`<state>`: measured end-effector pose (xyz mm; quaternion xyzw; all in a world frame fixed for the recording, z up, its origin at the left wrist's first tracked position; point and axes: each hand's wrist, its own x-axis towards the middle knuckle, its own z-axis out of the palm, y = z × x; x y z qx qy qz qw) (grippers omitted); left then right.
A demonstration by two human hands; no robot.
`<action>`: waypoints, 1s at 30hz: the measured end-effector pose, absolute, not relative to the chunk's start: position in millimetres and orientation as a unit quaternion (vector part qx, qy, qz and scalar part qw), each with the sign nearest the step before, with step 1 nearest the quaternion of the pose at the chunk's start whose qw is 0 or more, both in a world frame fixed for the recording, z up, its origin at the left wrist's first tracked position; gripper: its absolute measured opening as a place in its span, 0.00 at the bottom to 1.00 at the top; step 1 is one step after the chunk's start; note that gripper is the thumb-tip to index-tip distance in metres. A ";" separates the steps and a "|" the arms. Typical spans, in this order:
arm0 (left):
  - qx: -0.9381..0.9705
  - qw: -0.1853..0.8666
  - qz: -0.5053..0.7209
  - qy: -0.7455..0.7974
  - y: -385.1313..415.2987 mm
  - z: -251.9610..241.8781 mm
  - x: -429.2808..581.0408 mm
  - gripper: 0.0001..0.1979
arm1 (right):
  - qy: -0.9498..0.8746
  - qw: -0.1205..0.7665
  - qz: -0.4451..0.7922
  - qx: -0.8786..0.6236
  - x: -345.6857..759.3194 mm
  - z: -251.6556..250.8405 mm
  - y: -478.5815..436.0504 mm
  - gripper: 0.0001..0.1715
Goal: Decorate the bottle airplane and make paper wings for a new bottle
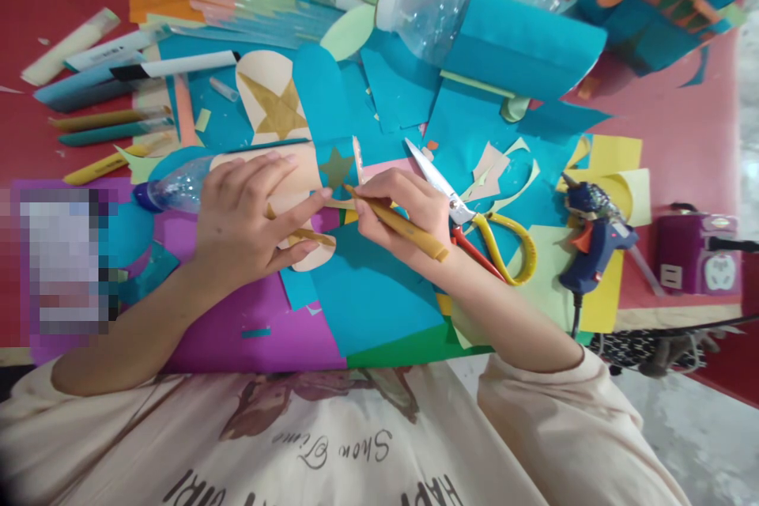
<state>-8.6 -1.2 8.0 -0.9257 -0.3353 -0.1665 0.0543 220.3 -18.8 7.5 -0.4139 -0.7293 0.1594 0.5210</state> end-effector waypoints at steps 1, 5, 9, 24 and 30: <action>-0.926 0.059 -0.169 -0.332 -1.2 8.1 -8.6 0.29 | -0.728 0.521 0.154 -0.417 220.4 7.3 -18.9 0.02; -0.925 0.063 -0.154 -0.342 -1.4 8.7 -7.9 0.30 | -0.733 0.511 0.150 -0.424 220.9 6.8 -19.2 0.02; -0.924 0.035 -0.159 -0.347 -1.4 8.7 -7.9 0.30 | -0.728 0.514 0.154 -0.427 221.6 5.3 -18.9 0.02; -0.923 0.106 -0.219 -0.299 0.8 8.1 -7.9 0.28 | -0.722 0.518 0.165 -0.427 222.5 5.3 -18.7 0.02; -0.926 0.079 -0.197 -0.312 0.3 8.3 -8.8 0.28 | -0.722 0.512 0.159 -0.438 222.0 5.5 -19.3 0.03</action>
